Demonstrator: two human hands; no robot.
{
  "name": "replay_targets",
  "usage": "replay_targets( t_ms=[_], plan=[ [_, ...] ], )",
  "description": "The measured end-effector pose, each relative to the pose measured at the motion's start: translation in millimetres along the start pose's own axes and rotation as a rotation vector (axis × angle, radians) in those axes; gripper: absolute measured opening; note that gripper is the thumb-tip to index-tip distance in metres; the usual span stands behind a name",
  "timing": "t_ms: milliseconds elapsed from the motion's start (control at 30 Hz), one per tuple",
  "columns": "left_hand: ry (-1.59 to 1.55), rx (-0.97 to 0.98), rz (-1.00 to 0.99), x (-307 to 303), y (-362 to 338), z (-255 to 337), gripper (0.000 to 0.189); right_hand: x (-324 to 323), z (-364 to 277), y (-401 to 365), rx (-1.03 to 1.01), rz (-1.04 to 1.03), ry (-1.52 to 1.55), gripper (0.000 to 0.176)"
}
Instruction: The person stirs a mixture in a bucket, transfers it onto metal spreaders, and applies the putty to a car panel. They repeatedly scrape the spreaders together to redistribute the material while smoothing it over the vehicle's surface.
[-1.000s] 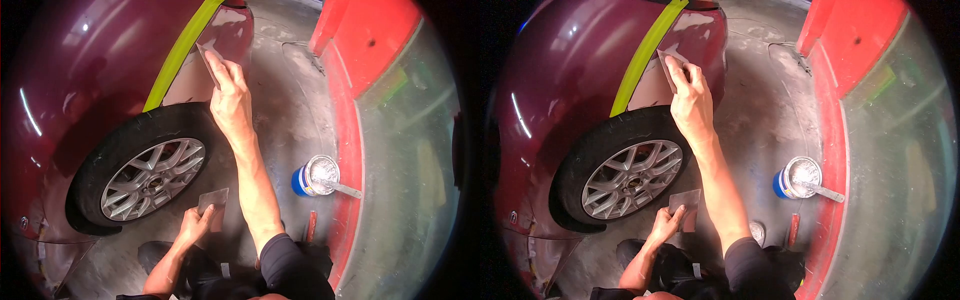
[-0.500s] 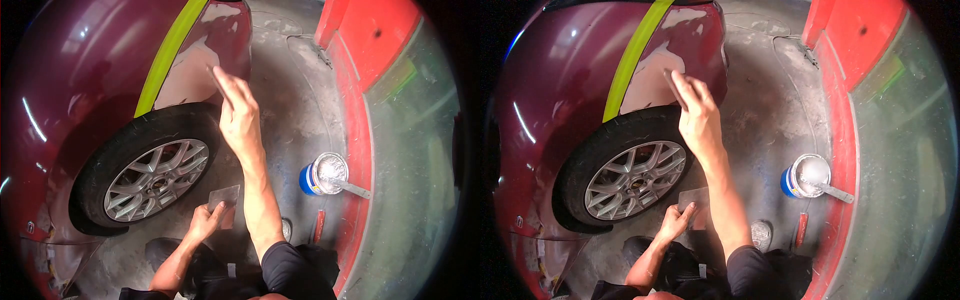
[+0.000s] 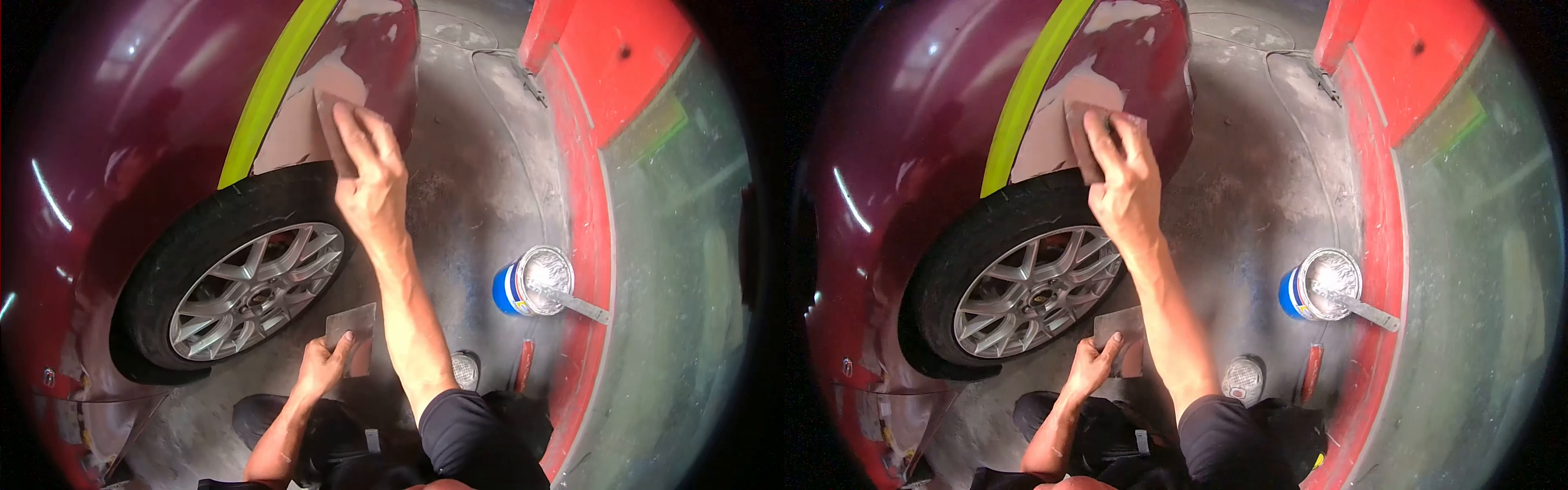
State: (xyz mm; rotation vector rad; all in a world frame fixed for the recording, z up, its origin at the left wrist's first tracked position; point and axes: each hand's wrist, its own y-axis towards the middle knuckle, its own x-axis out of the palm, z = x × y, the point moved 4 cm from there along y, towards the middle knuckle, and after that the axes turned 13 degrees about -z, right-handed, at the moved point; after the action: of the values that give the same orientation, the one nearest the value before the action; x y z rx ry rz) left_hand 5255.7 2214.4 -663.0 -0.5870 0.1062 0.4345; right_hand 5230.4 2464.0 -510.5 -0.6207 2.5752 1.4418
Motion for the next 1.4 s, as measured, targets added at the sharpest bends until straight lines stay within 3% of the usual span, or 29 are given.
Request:
replay_targets(
  t_ms=[267,400,933,1167,1400],
  plan=[
    [0.057,-0.039,-0.025,8,12,7,0.047,-19,4,-23,0.046,-0.188,0.133,0.067],
    [0.046,-0.048,0.002,4,10,10,0.047,-29,9,11,0.027,-0.050,0.109,0.064],
    [0.027,-0.088,0.001,-10,-2,-7,0.045,2,5,37,-0.054,0.065,-0.128,0.067],
    [-0.061,-0.078,-0.013,-10,-7,-6,0.042,4,-8,16,-0.014,-0.072,-0.089,0.081],
    [0.001,-0.042,-0.072,3,7,3,0.041,3,-24,-23,-0.008,-0.196,-0.019,0.078]
  ],
)
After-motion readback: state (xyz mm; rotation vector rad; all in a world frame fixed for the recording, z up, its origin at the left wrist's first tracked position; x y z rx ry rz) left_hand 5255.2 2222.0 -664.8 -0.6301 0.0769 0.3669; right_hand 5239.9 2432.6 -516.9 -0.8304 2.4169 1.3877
